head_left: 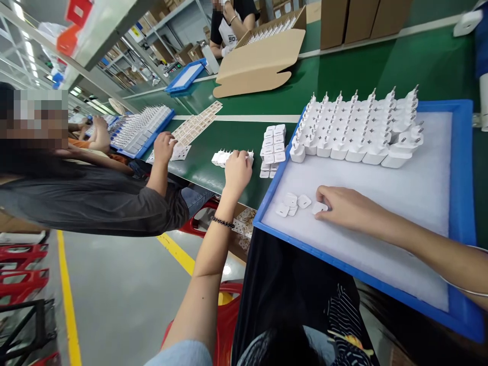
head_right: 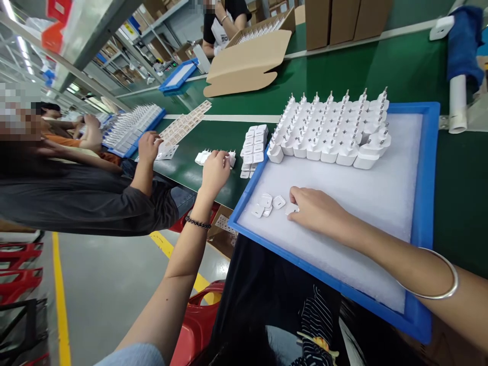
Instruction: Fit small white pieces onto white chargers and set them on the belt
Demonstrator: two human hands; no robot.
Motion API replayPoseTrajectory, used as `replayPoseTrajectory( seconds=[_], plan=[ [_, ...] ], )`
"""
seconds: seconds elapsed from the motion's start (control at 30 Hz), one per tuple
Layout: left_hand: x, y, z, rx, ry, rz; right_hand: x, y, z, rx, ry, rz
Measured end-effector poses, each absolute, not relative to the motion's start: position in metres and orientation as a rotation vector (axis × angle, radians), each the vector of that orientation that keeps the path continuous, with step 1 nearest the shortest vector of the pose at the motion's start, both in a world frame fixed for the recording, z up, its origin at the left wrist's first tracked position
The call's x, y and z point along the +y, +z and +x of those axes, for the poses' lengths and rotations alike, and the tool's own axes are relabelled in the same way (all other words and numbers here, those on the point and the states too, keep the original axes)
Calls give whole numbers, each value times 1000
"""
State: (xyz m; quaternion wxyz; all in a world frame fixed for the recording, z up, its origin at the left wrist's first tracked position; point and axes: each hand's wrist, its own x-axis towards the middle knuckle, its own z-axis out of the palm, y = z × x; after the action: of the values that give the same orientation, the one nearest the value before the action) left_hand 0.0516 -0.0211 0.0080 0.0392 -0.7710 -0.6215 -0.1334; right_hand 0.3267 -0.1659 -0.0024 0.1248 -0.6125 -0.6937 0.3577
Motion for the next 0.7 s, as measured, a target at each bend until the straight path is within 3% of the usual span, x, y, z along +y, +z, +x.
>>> replayPoseTrajectory(
  seconds=[0.23,0.47,0.7],
  plan=[
    [-20,-9,41,-1801,-575,-2530,-167,1,328,-2076,1081,-1713],
    [-15,-4,41,-1656,-296,-2637,-165,6,329,-1942,1013,-1562],
    [-15,9,29,-1625,-265,-2662,-176,16,320,-1665,1418,-1347]
  ],
)
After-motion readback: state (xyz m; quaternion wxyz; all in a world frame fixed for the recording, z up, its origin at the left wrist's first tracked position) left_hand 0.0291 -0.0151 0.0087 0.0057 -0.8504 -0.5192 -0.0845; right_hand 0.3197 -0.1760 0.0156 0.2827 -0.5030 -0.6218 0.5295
